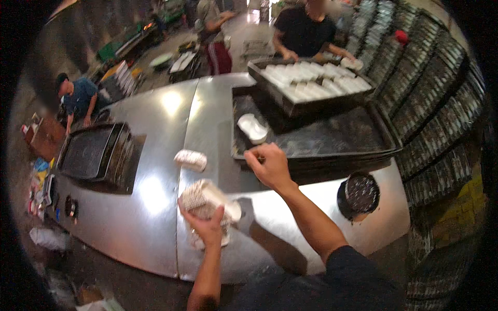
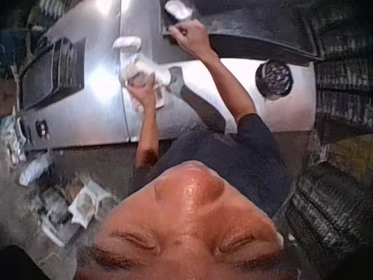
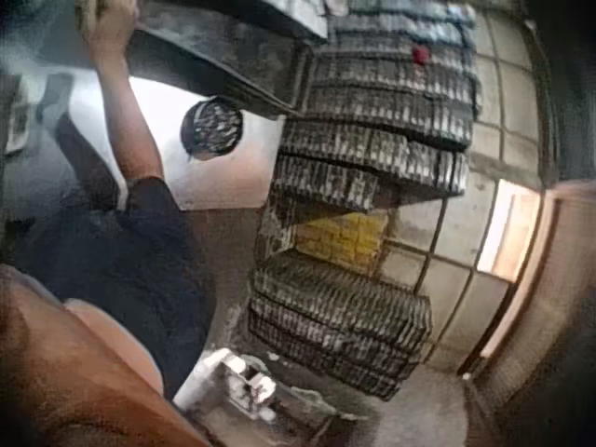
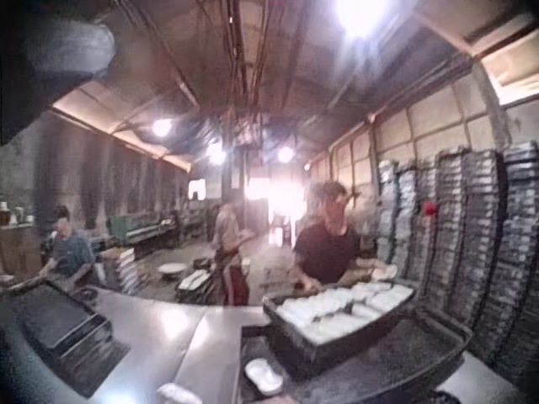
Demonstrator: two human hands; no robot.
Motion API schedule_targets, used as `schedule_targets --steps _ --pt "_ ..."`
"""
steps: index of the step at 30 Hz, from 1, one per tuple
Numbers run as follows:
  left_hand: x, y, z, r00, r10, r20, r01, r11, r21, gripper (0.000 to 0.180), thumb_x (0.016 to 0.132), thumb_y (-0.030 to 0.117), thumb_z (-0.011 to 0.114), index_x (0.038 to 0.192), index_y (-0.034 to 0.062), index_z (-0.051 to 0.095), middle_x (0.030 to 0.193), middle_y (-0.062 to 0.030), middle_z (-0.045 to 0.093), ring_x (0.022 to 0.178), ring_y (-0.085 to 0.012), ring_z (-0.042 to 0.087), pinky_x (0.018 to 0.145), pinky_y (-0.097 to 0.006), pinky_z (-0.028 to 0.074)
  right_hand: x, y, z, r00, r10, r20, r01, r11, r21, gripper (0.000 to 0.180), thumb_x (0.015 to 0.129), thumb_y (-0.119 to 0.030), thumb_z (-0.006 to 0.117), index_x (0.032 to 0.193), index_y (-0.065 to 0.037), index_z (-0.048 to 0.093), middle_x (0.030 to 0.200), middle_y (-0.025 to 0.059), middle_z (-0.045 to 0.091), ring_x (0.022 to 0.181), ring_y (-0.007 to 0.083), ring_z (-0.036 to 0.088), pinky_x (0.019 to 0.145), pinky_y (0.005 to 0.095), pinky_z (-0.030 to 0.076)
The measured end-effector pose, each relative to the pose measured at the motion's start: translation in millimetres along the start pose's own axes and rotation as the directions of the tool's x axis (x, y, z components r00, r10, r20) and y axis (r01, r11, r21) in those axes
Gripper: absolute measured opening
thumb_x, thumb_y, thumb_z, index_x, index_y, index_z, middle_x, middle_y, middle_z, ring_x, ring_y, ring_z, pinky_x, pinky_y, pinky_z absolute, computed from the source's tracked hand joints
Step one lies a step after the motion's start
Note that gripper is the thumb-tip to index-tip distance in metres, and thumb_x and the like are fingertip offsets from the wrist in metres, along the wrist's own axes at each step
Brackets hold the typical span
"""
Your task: The person separates white, textured, oval-shaped food containers from a stack and places them into a black metal tray. They repeat this process, filling the tray with the containers while other workers perform similar tasks in the background.
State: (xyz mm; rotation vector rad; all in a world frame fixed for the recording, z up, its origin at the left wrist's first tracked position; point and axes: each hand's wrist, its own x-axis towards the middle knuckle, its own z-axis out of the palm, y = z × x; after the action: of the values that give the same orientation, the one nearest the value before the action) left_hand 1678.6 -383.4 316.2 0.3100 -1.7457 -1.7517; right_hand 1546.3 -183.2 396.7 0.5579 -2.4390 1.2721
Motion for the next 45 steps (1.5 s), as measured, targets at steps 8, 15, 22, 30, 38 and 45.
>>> schedule_targets --steps 8,15,22,30,38,45 --pt "27.3 23.9 51.3 0.992 0.07 0.107 -0.058 0.992 -0.111 0.125 0.062 0.013 0.096 0.155 0.0042 0.014 0.147 -0.0197 0.035 0.134 -0.0304 0.041 0.113 -0.04 0.035 -61.3 -27.4 17.8 0.924 0.126 0.361 -0.251 0.912 0.325 0.018 0.082 -0.019 0.076 0.092 -0.004 0.075 0.079 0.0163 0.071 0.07 0.0256 0.069 0.068 0.0368 0.052" --pt "50.4 9.5 50.8 1.0 0.018 -0.025 -0.018 1.0 -0.002 0.116 0.068 0.02 0.093 0.152 -0.0038 0.016 0.147 -0.0215 0.035 0.135 -0.0309 0.039 0.115 -0.04 0.03 -15.0 14.3 -37.3 0.948 0.3 0.105 -0.317 0.863 0.394 0.022 0.086 -0.021 0.076 0.085 0.001 0.074 0.069 0.0057 0.069 0.067 0.0095 0.062 0.059 0.0284 0.048" --pt "38.9 7.6 47.1 1.0 -0.007 0.001 0.007 0.999 0.033 0.116 0.069 0.02 0.093 0.153 -0.0016 0.016 0.146 -0.0207 0.037 0.135 -0.0308 0.039 0.116 -0.04 0.029 86.7 146.1 -0.5 0.948 0.316 0.026 -0.254 0.807 -0.533 0.027 0.092 -0.028 0.064 0.091 -0.004 0.077 0.087 0.0215 0.071 0.083 0.0409 0.069 0.073 0.0481 0.054" --pt "36.2 13.8 20.2 0.999 -0.029 0.015 0.029 0.998 -0.061 0.12 0.065 0.013 0.094 0.155 0.0053 0.014 0.146 -0.0192 0.037 0.133 -0.0296 0.041 0.113 -0.039 0.034 -37.1 -7.6 2.8 0.994 0.042 0.099 -0.044 0.999 0.026 0.02 0.089 -0.026 0.068 0.09 -0.008 0.076 0.081 0.0154 0.069 0.08 0.0308 0.063 0.078 0.0413 0.048" --pt "29.6 34.3 48.4 0.97 0.095 0.222 -0.082 0.994 -0.067 0.125 0.062 0.017 0.097 0.155 0.0056 0.015 0.146 -0.018 0.037 0.133 -0.0284 0.041 0.114 -0.039 0.034 -74.2 -40.9 -1.4 0.934 0.208 0.289 -0.253 0.959 0.129 0.015 0.082 -0.019 0.078 0.083 -0.005 0.076 0.076 0.0152 0.07 0.07 0.0269 0.068 0.067 0.0375 0.051" --pt "38.7 16.6 46.7 0.999 0.011 0.038 -0.006 0.99 -0.139 0.117 0.067 0.019 0.094 0.153 0.0022 0.017 0.147 -0.0189 0.035 0.134 -0.0286 0.039 0.114 -0.039 0.032 5.3 35.0 -57.9 0.904 0.1 -0.416 -0.212 0.949 -0.232 0.028 0.09 -0.028 0.07 0.082 -0.002 0.076 0.071 0.0166 0.069 0.061 0.0269 0.066 0.058 0.038 0.049"
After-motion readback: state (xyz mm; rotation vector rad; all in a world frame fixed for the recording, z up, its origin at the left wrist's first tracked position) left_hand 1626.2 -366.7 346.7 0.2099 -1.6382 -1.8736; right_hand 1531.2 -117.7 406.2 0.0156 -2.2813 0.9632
